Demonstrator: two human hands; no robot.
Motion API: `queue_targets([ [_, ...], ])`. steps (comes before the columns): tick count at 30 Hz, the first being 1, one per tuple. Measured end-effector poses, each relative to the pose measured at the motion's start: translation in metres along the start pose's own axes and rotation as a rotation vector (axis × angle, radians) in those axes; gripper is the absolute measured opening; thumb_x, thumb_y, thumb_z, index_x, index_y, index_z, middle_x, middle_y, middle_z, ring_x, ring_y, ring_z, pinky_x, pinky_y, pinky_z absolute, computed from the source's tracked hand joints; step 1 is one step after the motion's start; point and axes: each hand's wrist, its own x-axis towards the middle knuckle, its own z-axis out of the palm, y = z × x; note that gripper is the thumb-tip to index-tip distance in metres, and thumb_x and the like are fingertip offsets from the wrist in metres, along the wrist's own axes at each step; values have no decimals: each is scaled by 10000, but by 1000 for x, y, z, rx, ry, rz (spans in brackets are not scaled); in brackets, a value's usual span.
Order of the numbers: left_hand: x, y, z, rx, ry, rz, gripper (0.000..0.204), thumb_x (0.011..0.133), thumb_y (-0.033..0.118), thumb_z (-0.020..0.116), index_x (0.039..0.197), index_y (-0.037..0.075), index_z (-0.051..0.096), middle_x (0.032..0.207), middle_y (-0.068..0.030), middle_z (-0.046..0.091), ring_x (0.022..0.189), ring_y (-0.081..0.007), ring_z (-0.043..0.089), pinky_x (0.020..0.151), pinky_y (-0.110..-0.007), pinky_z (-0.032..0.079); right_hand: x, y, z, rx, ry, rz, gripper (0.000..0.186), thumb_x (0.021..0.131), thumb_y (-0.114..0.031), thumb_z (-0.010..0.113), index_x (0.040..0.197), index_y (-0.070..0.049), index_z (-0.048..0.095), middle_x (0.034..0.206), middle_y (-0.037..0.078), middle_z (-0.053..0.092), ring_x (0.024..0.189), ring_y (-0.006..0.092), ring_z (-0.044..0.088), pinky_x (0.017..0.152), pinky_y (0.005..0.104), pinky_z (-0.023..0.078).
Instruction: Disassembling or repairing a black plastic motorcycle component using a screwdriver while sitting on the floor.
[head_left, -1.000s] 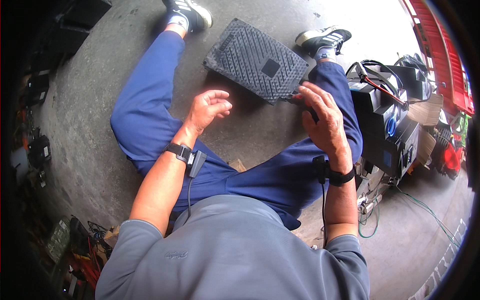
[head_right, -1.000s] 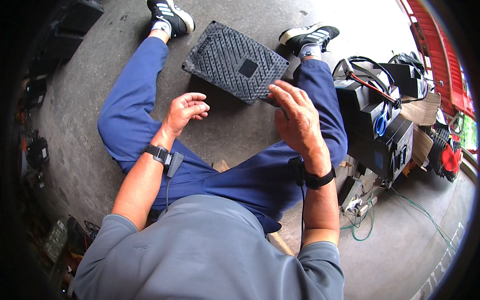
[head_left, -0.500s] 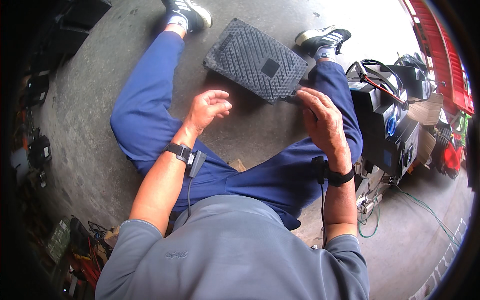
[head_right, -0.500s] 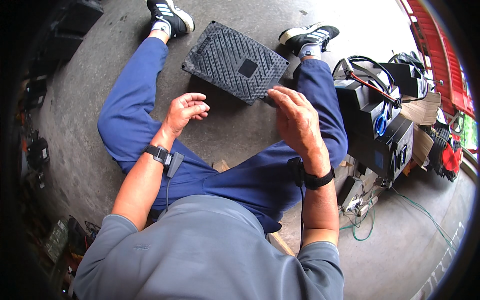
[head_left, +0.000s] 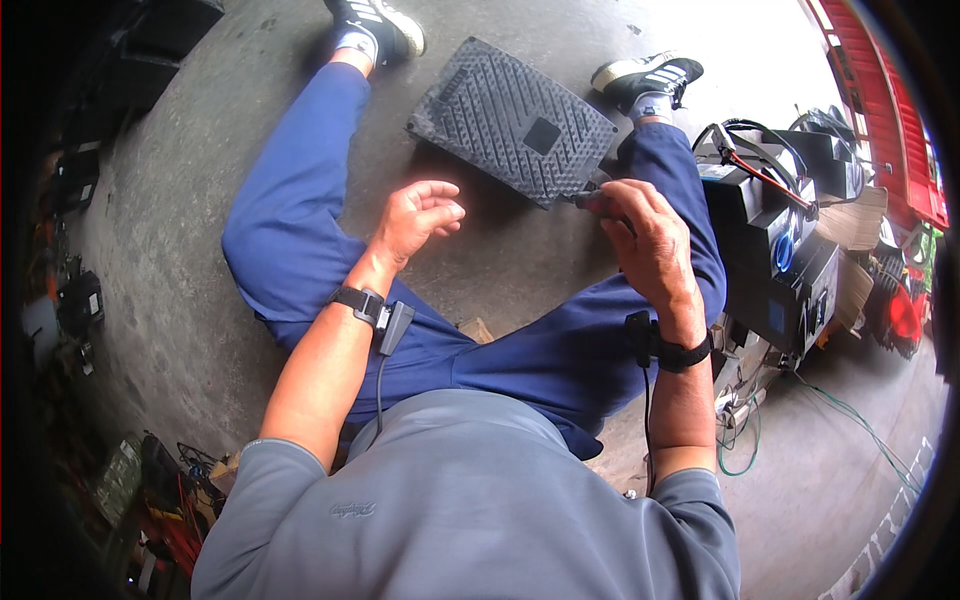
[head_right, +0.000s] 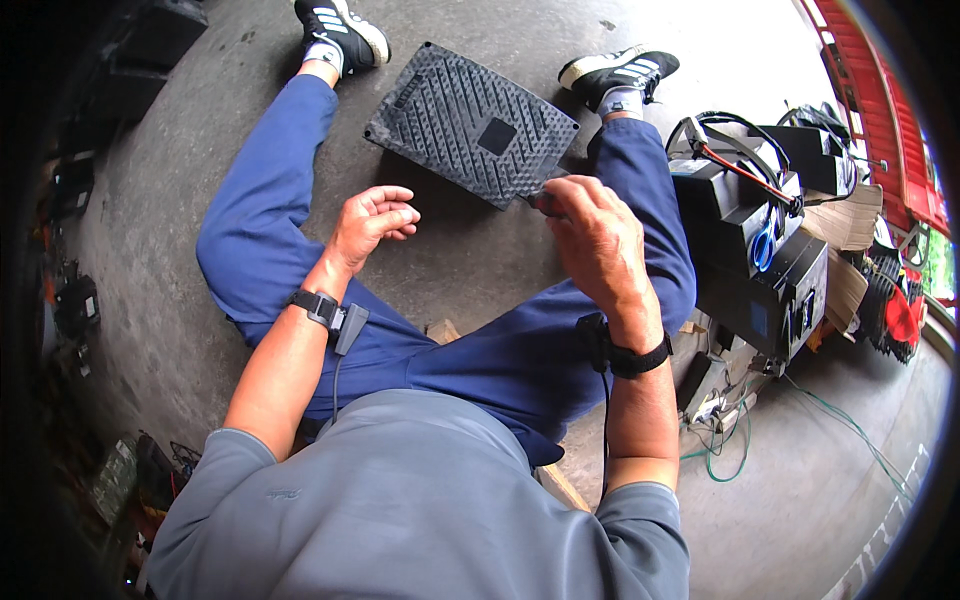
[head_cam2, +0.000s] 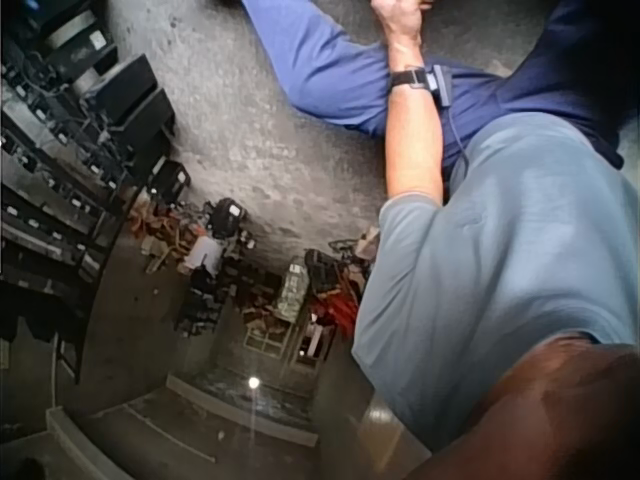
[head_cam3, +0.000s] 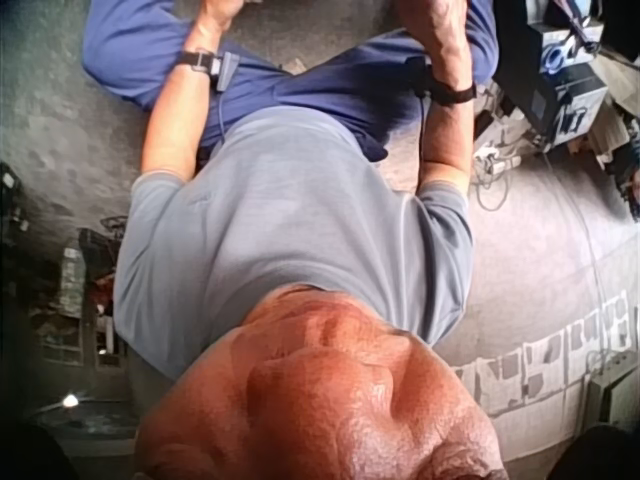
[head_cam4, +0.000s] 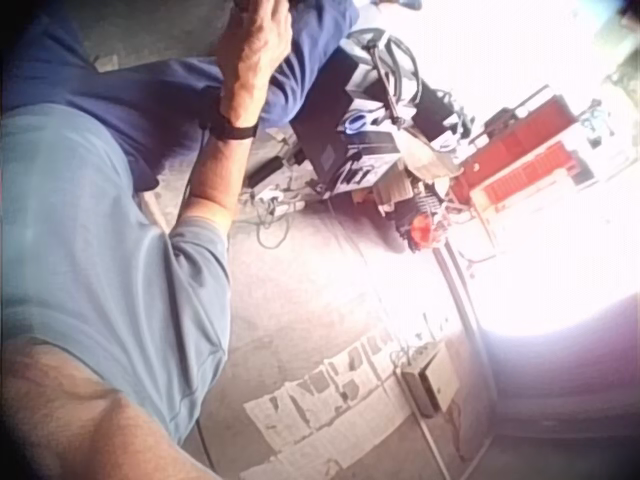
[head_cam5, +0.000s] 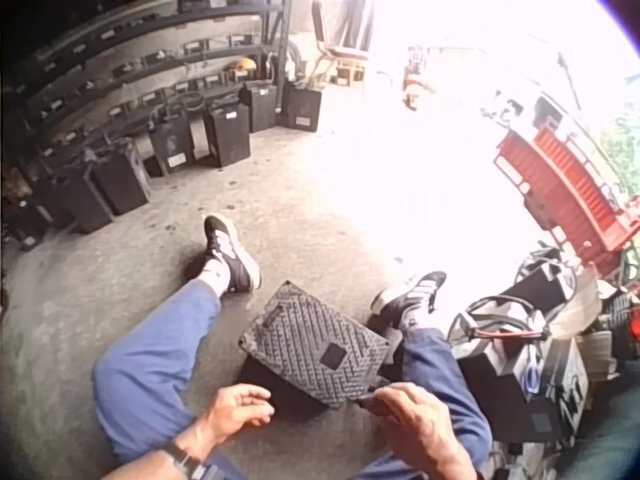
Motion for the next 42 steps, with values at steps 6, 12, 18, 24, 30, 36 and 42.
queue_targets([
  [6,1,-3,-1,0,-5,5,398,891,144,699,1239,-9,580,994,-114,711,835,-170,698,731,-283,557,2,-6,-1,28,46,68,418,731,34,735,1126,-60,633,1016,104,672,935,295,670,774,366,546],
  [12,-1,-2,-2,16,6,-9,405,890,147,702,1242,-10,577,992,-113,711,834,-170,698,730,-282,556,1,-1,-5,-42,-72,111,436,722,40,743,1124,-85,628,941,90,656,876,260,685,750,353,561],
  [18,-1,1,-1,13,5,-6,403,890,145,703,1238,-14,578,1005,-113,710,840,-171,698,729,-279,555,3,-7,-2,32,-45,113,417,721,11,763,1102,-98,634,939,62,654,838,240,685,693,342,560],
  [24,4,-3,3,-6,-16,3,383,900,111,689,1245,-12,577,1019,-122,711,845,-177,700,728,-277,559,-2,-3,1,-22,23,140,381,724,-36,781,1061,-114,624,901,51,630,789,239,676,655,350,555],
  [30,-1,-6,-5,-21,10,17,379,897,114,689,1241,-1,580,1012,-118,713,834,-171,701,716,-274,564,0,1,14,-9,82,138,332,701,-101,822,926,-102,577,832,41,592,765,251,650,620,375,528],
  [36,0,-3,-1,-9,-10,13,353,909,93,664,1237,0,574,998,-100,708,828,-168,695,716,-267,558,-2,2,13,8,102,144,326,708,-132,820,911,-95,567,840,51,583,769,268,642,629,390,526],
  [42,0,0,1,11,11,6,354,919,94,650,1247,-6,564,1005,-113,705,822,-171,691,713,-267,556,-7,2,15,33,139,150,328,718,-115,810,921,-79,554,856,77,573,778,288,641,638,393,530],
])
